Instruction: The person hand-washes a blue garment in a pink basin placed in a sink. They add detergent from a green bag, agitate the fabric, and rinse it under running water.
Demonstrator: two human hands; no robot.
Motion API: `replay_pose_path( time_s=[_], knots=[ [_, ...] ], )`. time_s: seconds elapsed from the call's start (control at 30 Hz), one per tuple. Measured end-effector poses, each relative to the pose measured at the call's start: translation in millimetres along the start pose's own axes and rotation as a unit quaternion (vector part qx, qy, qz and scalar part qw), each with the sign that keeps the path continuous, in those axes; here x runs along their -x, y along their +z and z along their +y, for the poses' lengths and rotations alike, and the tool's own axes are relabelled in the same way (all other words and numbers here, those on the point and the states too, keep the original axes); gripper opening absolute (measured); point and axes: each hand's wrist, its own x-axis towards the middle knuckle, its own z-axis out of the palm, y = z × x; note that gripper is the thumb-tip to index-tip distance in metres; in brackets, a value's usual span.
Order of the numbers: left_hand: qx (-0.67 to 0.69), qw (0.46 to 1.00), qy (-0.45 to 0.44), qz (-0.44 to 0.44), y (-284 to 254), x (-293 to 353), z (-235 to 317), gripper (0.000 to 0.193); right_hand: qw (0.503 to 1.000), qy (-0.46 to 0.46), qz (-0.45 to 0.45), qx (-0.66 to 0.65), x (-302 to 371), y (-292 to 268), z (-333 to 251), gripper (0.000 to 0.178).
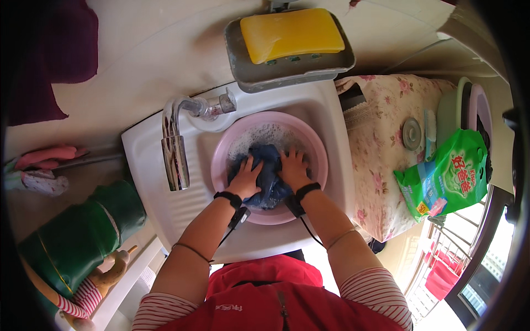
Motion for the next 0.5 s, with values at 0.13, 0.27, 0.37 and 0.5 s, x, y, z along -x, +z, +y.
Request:
replay_pose_path(
  time_s=[0.13,0.27,0.37,0.5],
  knots=[
    [0.134,0.989,0.047,0.031,-24.1,-28.0,-30.4,0.071,0.969,-0.057,0.071,-0.230,-27.3,-12.3,19.1,0.062],
    [0.234,0.945,0.034,0.228,-31.2,1.7,-53.8,0.042,0.897,-0.053,0.139,-0.417,20.3,-43.8,41.6,0.040],
    [0.236,0.963,-0.007,0.126,-10.9,40.0,-42.6,0.076,0.850,-0.070,0.135,-0.504,81.7,-76.7,31.7,0.037],
    [0.220,0.958,0.096,0.155,1.7,55.3,-12.5,0.117,0.838,-0.118,0.194,-0.497,149.7,-130.9,10.1,0.032]
  ],
)
